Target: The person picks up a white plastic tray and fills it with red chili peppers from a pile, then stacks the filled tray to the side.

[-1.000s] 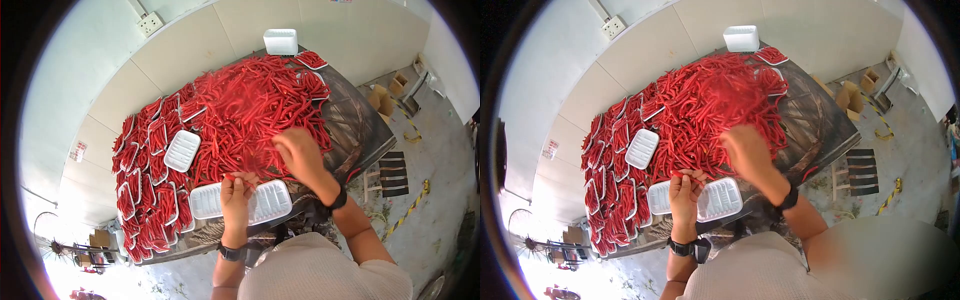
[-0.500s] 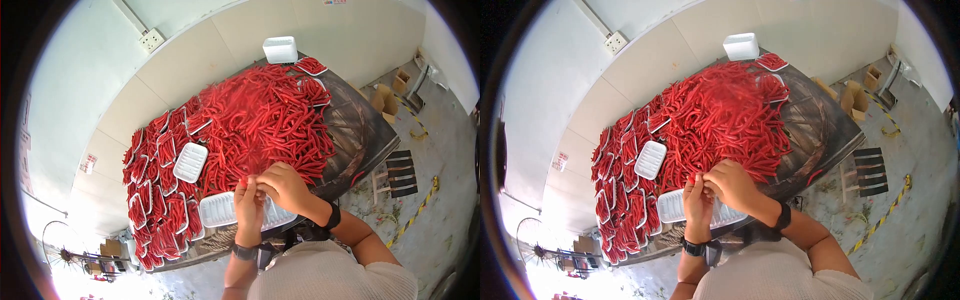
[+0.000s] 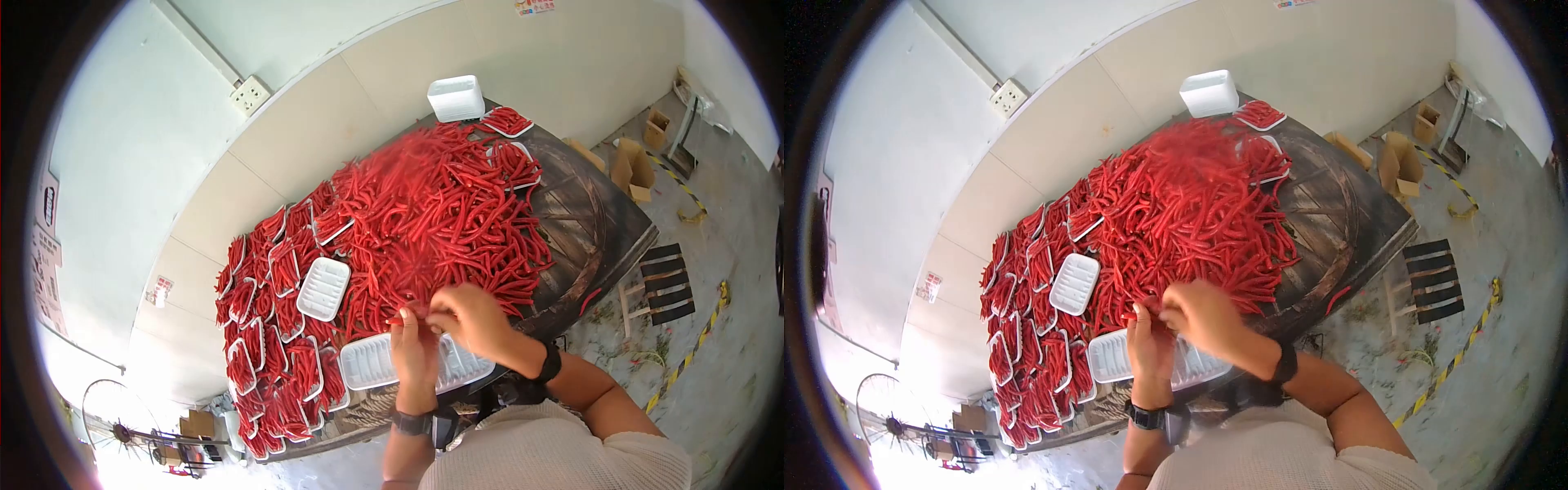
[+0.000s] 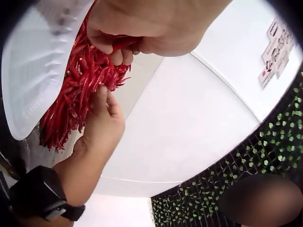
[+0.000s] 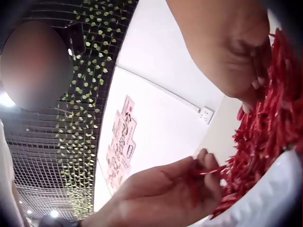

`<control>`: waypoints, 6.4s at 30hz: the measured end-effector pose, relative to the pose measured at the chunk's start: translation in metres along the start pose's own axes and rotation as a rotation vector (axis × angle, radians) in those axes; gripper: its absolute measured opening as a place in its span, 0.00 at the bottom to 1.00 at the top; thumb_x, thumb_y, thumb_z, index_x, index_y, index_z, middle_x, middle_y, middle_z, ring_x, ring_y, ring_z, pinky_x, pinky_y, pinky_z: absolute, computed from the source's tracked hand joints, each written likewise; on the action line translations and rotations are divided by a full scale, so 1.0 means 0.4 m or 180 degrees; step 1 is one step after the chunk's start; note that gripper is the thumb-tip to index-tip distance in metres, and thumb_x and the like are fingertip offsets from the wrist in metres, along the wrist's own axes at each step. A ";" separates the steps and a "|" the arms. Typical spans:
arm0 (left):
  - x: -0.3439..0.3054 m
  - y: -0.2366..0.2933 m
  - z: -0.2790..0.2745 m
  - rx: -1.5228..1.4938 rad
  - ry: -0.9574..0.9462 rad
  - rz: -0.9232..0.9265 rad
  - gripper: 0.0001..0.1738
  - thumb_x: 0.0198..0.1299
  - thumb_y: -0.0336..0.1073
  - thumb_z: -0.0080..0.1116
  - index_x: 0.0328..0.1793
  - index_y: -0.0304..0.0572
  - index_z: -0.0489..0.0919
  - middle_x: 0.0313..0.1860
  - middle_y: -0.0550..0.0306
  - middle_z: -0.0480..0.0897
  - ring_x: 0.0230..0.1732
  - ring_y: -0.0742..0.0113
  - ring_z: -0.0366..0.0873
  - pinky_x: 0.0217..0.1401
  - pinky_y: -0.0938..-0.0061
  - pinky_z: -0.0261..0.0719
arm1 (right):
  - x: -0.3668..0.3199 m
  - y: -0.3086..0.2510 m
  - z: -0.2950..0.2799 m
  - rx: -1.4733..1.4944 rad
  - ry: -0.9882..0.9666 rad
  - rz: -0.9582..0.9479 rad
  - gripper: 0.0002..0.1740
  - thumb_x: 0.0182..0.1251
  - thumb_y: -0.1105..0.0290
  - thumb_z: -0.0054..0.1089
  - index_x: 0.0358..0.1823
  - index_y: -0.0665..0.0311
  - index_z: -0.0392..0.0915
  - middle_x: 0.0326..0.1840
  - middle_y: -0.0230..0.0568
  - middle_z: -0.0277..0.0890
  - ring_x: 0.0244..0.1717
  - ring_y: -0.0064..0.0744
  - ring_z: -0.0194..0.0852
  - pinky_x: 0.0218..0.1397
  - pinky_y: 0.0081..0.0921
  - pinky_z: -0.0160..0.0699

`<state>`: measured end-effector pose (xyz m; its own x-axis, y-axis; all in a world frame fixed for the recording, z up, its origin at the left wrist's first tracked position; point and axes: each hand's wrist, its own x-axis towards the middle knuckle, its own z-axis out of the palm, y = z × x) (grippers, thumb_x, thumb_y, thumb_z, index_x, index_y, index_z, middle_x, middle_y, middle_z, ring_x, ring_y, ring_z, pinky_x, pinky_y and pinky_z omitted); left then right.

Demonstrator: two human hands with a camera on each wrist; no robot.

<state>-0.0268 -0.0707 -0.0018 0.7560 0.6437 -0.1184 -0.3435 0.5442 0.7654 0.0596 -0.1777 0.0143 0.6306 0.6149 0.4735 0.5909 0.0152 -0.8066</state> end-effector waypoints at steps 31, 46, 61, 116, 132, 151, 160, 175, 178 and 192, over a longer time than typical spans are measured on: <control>-0.002 0.036 -0.007 0.0070 0.0431 0.0017 0.03 0.73 0.33 0.53 0.49 0.46 0.73 0.38 0.60 0.80 0.39 0.69 0.78 0.46 0.68 0.81 | 0.152 0.139 -0.030 -0.2625 0.0463 -0.0052 0.08 0.56 0.69 0.68 0.33 0.61 0.77 0.37 0.40 0.73 0.43 0.45 0.72 0.45 0.42 0.70; -0.031 0.048 -0.031 0.0422 0.0141 0.0687 0.05 0.74 0.34 0.51 0.51 0.43 0.70 0.37 0.56 0.79 0.34 0.70 0.78 0.44 0.71 0.82 | 0.088 0.119 -0.040 -0.1657 0.0262 -0.1086 0.05 0.58 0.72 0.59 0.36 0.58 0.75 0.36 0.37 0.73 0.42 0.42 0.70 0.46 0.40 0.66; -0.031 0.034 -0.035 0.1160 0.0082 0.0472 0.08 0.76 0.37 0.50 0.52 0.41 0.69 0.39 0.54 0.82 0.35 0.68 0.83 0.42 0.73 0.84 | 0.053 0.109 -0.031 -0.1879 -0.0515 -0.0825 0.12 0.56 0.72 0.67 0.42 0.56 0.82 0.46 0.32 0.76 0.51 0.39 0.73 0.52 0.40 0.68; -0.079 0.130 -0.086 0.2183 -0.0231 0.0712 0.10 0.70 0.35 0.58 0.49 0.34 0.79 0.46 0.54 0.82 0.50 0.70 0.78 0.53 0.71 0.78 | -0.002 -0.064 -0.050 -0.0391 -0.1340 -0.0658 0.06 0.63 0.72 0.64 0.40 0.65 0.82 0.38 0.44 0.74 0.39 0.47 0.78 0.41 0.40 0.75; -0.073 0.098 -0.090 0.0517 -0.0422 -0.0777 0.11 0.65 0.32 0.64 0.50 0.39 0.76 0.35 0.58 0.79 0.30 0.75 0.73 0.31 0.80 0.70 | 0.109 0.155 -0.115 -0.2579 0.0385 -0.0369 0.07 0.54 0.76 0.62 0.36 0.61 0.80 0.35 0.43 0.75 0.43 0.46 0.74 0.46 0.43 0.72; -0.050 0.029 0.023 0.0429 0.0189 -0.0189 0.08 0.69 0.27 0.57 0.52 0.37 0.76 0.39 0.55 0.82 0.34 0.69 0.79 0.33 0.73 0.77 | -0.052 0.026 -0.222 -0.0873 -0.0291 -0.0245 0.11 0.55 0.73 0.68 0.41 0.62 0.83 0.39 0.43 0.80 0.45 0.48 0.78 0.49 0.41 0.75; -0.028 0.025 0.008 0.0250 -0.0296 -0.0534 0.06 0.69 0.28 0.58 0.49 0.42 0.75 0.37 0.62 0.77 0.32 0.76 0.71 0.30 0.84 0.70 | -0.206 0.155 -0.518 -0.1609 -0.0682 0.0633 0.13 0.46 0.73 0.73 0.35 0.60 0.82 0.33 0.39 0.76 0.43 0.47 0.75 0.49 0.41 0.72; -0.079 0.076 -0.031 0.1181 -0.0605 -0.0784 0.11 0.69 0.34 0.60 0.53 0.37 0.75 0.38 0.58 0.81 0.31 0.73 0.76 0.33 0.79 0.74 | 0.063 -0.035 -0.102 0.0065 -0.1199 -0.0429 0.18 0.50 0.72 0.72 0.43 0.62 0.80 0.39 0.44 0.78 0.41 0.46 0.79 0.43 0.38 0.78; -0.080 0.077 -0.056 0.0796 -0.0245 -0.0625 0.10 0.67 0.30 0.62 0.51 0.37 0.76 0.35 0.58 0.81 0.29 0.74 0.75 0.32 0.79 0.73 | 0.104 0.072 -0.131 -0.1078 -0.0178 -0.0668 0.27 0.45 0.70 0.76 0.50 0.62 0.80 0.44 0.46 0.79 0.48 0.48 0.77 0.52 0.42 0.76; -0.052 0.057 -0.005 0.1718 -0.0373 0.0751 0.09 0.67 0.32 0.62 0.47 0.36 0.76 0.41 0.52 0.85 0.42 0.71 0.82 0.43 0.78 0.79 | 0.043 -0.027 -0.093 -0.0391 -0.0974 -0.0936 0.12 0.53 0.72 0.74 0.37 0.64 0.80 0.34 0.40 0.79 0.36 0.41 0.80 0.39 0.34 0.78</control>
<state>-0.0515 -0.0706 0.0167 0.7607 0.6337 0.1408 -0.2012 0.0240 0.9793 0.0830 -0.1966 0.0443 0.2593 0.8039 0.5352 0.7900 0.1422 -0.5964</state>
